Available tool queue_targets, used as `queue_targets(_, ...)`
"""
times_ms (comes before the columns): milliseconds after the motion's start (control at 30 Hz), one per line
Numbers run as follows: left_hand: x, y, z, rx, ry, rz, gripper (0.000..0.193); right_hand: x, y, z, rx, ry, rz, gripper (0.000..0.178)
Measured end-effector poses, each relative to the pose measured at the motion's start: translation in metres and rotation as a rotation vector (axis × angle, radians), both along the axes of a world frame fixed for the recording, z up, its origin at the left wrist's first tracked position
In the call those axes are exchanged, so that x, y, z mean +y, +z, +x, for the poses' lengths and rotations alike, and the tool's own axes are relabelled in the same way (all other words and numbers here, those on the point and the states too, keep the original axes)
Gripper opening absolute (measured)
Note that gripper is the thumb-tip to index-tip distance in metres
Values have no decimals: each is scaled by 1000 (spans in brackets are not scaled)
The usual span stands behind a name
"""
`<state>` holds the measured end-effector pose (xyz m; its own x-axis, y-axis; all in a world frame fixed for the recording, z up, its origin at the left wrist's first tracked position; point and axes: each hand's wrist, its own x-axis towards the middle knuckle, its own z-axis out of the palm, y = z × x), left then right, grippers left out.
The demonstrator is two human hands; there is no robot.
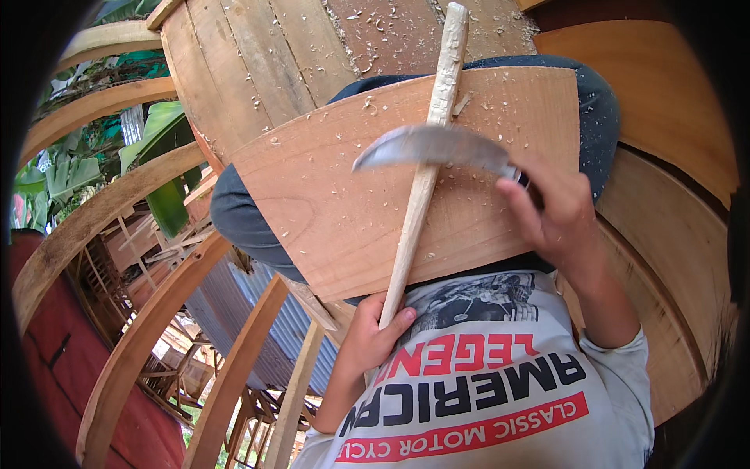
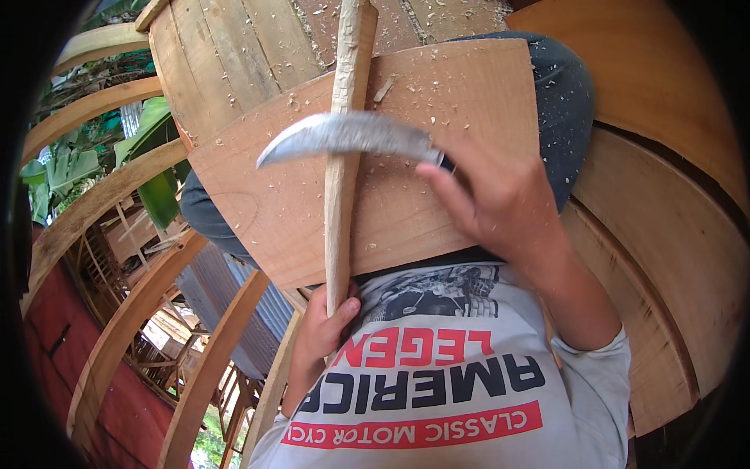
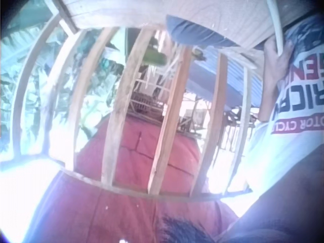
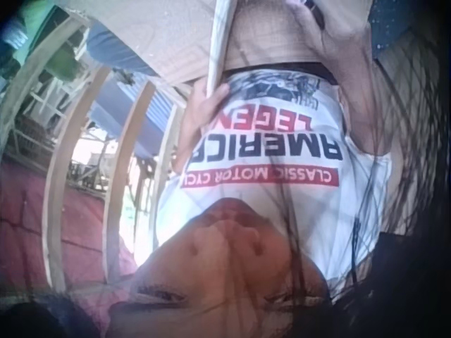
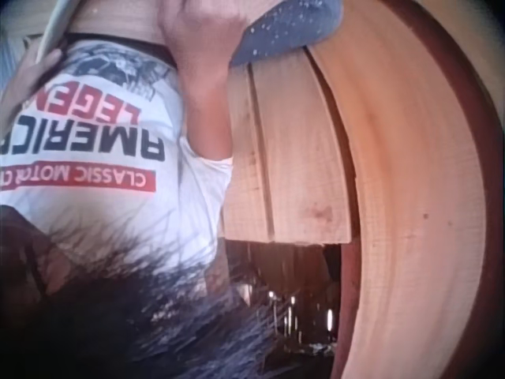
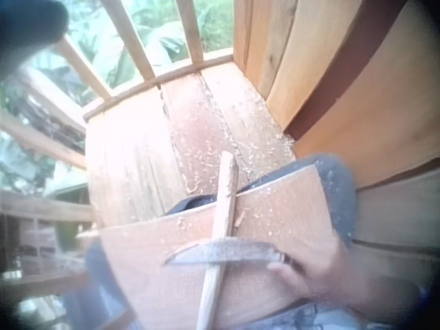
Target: The person sits cross-legged and uses a curved knife to shave and shape a long, thin piece of wood held in their left hand. They repeatedly scrape the wood to remove bark and smooth the surface, rotating the piece to work on different sides.
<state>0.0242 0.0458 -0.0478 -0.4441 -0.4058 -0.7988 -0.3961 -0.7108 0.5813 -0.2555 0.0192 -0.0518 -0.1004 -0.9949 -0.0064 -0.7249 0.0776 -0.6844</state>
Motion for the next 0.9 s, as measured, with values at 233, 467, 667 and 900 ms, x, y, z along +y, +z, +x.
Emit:
queue_targets(233,-4,3,-3,-11,14,-27,27,-2,2,5,74,81,-23,20)
queue_targets(467,-4,0,-1,18,2,-19,28,-2,2,8,137,101,-31,25)
queue_targets(667,-5,-4,3,107,5,96,30,-3,6,16,124,235,-22,27)
queue_targets(900,-6,-11,7,189,38,191,30,-8,4,13,214,193,-5,34)
